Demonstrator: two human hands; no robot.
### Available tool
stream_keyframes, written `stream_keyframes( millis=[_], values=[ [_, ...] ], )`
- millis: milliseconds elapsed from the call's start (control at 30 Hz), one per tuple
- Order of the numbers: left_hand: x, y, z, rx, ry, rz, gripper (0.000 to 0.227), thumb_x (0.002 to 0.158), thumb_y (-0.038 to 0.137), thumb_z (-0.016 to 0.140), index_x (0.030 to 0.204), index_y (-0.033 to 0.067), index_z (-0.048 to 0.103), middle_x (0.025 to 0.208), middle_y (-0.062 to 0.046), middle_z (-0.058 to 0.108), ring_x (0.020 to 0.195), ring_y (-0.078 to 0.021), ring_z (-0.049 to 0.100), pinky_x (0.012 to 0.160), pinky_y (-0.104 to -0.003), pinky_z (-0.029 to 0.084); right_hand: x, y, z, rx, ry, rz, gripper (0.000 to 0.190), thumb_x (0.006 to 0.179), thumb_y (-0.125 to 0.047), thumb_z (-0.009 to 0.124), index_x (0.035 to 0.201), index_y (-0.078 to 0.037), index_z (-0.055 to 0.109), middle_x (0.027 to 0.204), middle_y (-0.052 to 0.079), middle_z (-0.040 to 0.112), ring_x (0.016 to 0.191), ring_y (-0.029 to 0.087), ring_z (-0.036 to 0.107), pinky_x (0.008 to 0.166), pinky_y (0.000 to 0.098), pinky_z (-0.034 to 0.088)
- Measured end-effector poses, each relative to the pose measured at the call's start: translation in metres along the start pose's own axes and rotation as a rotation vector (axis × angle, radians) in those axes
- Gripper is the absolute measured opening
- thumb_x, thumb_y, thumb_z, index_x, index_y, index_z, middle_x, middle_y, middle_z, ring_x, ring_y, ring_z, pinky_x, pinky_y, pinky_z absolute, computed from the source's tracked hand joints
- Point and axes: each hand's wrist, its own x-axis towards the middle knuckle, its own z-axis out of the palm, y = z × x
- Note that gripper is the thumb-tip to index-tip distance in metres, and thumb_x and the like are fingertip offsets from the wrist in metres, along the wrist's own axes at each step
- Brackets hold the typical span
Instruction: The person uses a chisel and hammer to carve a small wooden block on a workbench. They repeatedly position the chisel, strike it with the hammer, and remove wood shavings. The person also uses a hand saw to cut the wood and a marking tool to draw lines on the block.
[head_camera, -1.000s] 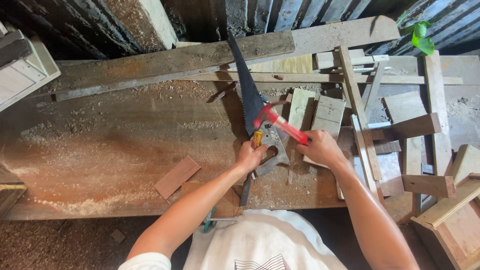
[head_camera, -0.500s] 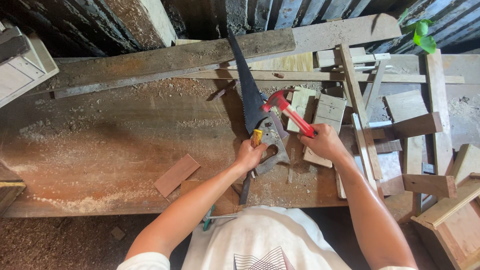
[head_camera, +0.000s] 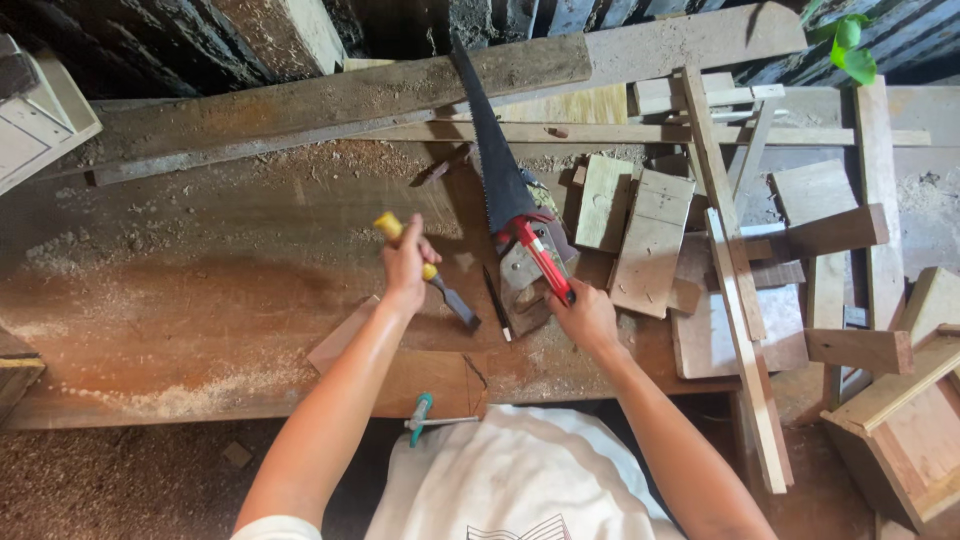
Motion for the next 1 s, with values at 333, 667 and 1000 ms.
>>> stream_keyframes(
  millis=[333, 667, 1000],
  values=[
    [-0.018, -0.023, -0.104, 0.502, -0.015, 0.245, 0.081, 0.095, 0.030, 0.075, 0.148, -0.0058, 0.026, 0.144, -0.022, 0.046, 0.130, -0.0271, 0.051, 0.107, -0.042, 0.042, -0.056, -0.027, 0.034, 0.115, 0.390, -0.110, 0.042, 0.089, -0.023, 0.075, 0.127, -0.005, 0.067, 0.119, 0.023, 0.060, 0.097, 0.041, 0.065, 0.080, 0.0475, 0.054],
    [-0.148, 0.035, -0.120, 1.335, -0.571, 0.608, 0.063, 0.085, 0.022, 0.071, 0.145, 0.0095, 0.053, 0.155, -0.016, 0.052, 0.150, -0.0314, 0.043, 0.127, -0.047, 0.029, -0.159, -0.077, 0.077, 0.442, 0.174, -0.433, 0.061, 0.089, -0.016, 0.062, 0.147, -0.003, 0.048, 0.154, 0.021, 0.047, 0.146, 0.040, 0.044, 0.122, 0.0482, 0.036],
    [-0.190, 0.076, -0.110, 1.720, -0.888, 0.450, 0.147, 0.041, 0.054, 0.094, 0.161, 0.0119, 0.020, 0.166, -0.021, 0.017, 0.150, -0.0393, 0.012, 0.120, -0.064, 0.005, -0.135, -0.110, 0.051, -0.142, -0.139, -0.755, 0.111, 0.056, -0.044, 0.092, 0.146, -0.004, 0.040, 0.150, 0.026, 0.039, 0.146, 0.043, 0.028, 0.118, 0.0627, 0.016]
  ],
)
